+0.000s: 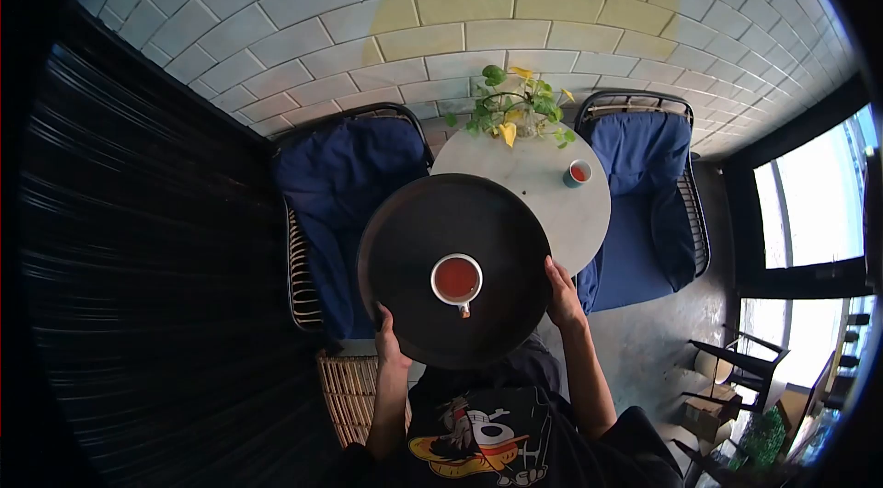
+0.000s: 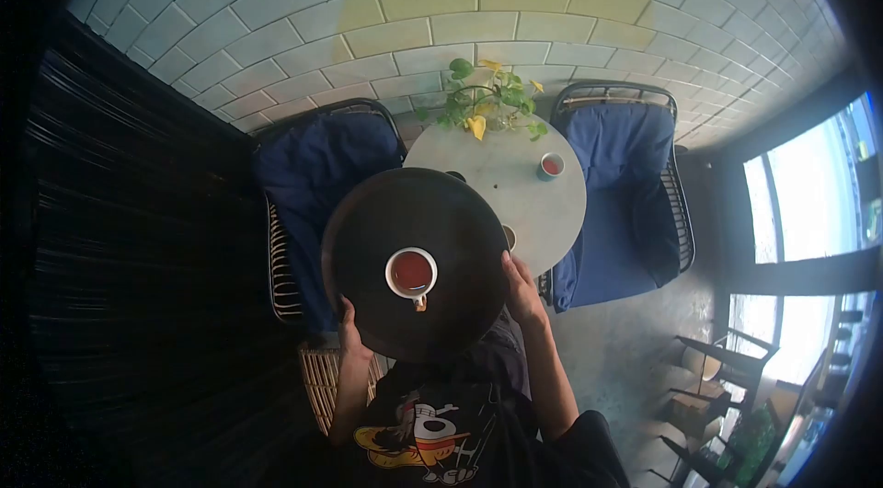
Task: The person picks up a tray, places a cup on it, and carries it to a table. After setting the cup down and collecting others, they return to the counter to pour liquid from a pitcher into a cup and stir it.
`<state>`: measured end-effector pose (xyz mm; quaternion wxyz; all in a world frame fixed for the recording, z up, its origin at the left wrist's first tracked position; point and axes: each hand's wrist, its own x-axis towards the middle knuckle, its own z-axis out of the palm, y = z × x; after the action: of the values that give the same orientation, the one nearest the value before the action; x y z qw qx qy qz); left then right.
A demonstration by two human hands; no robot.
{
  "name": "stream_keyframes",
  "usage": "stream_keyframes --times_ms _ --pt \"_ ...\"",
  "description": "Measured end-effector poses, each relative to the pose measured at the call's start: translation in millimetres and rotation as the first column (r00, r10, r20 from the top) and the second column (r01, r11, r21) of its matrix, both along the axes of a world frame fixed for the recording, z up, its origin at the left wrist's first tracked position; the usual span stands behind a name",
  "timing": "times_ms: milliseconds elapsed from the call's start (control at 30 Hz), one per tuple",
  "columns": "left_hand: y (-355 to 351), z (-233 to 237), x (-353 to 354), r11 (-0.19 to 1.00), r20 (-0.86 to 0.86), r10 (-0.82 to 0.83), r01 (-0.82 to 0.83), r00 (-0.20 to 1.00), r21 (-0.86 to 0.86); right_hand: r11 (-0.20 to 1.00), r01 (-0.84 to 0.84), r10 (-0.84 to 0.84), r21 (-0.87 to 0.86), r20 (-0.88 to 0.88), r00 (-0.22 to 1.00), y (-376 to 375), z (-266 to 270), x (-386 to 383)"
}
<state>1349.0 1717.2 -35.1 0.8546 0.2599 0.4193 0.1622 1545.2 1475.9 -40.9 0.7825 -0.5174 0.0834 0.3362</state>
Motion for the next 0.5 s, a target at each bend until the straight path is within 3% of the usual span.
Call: stream_keyframes --times_ms 67,100,167,267,300,367,433,500 --pt "-7 -4 8 0.998 -0.039 0.053 -0.052 0.998 0.028 0.995 -0.031 0.038 -0.096 0.071 0.997 1 -11 24" --pt "-9 -8 11 0.994 -0.074 0.095 -0.091 0.993 0.054 0.995 -0.029 0.035 -0.091 0.066 0.997 3 -3 33" --pt "-9 -21 17 0.995 -0.053 0.097 -0.094 0.994 0.042 0.964 -0.091 0.143 -0.251 0.199 0.969 8 29 51" --pt "-14 -25 30 0.995 -0.017 0.095 -0.095 0.995 0.017 0.959 -0.222 0.244 -0.177 0.116 0.963 10 43 85" --pt "-16 -26 37 0.995 0.007 0.094 -0.095 0.996 0.013 0.961 -0.213 0.235 -0.178 0.110 0.966 8 29 96" --pt "-22 -26 45 0.995 -0.029 0.101 -0.100 0.994 0.015 0.970 -0.245 0.244 -0.003 0.115 0.963 -2 -11 114" --pt "-28 -25 52 0.993 -0.066 0.115 -0.114 0.991 0.016 0.982 -0.188 0.188 -0.014 0.101 0.977 -3 -15 124" --pt "-32 -21 63 0.992 -0.121 0.125 -0.123 0.985 0.027 0.969 -0.186 0.211 -0.165 0.150 0.966 -5 -36 139"
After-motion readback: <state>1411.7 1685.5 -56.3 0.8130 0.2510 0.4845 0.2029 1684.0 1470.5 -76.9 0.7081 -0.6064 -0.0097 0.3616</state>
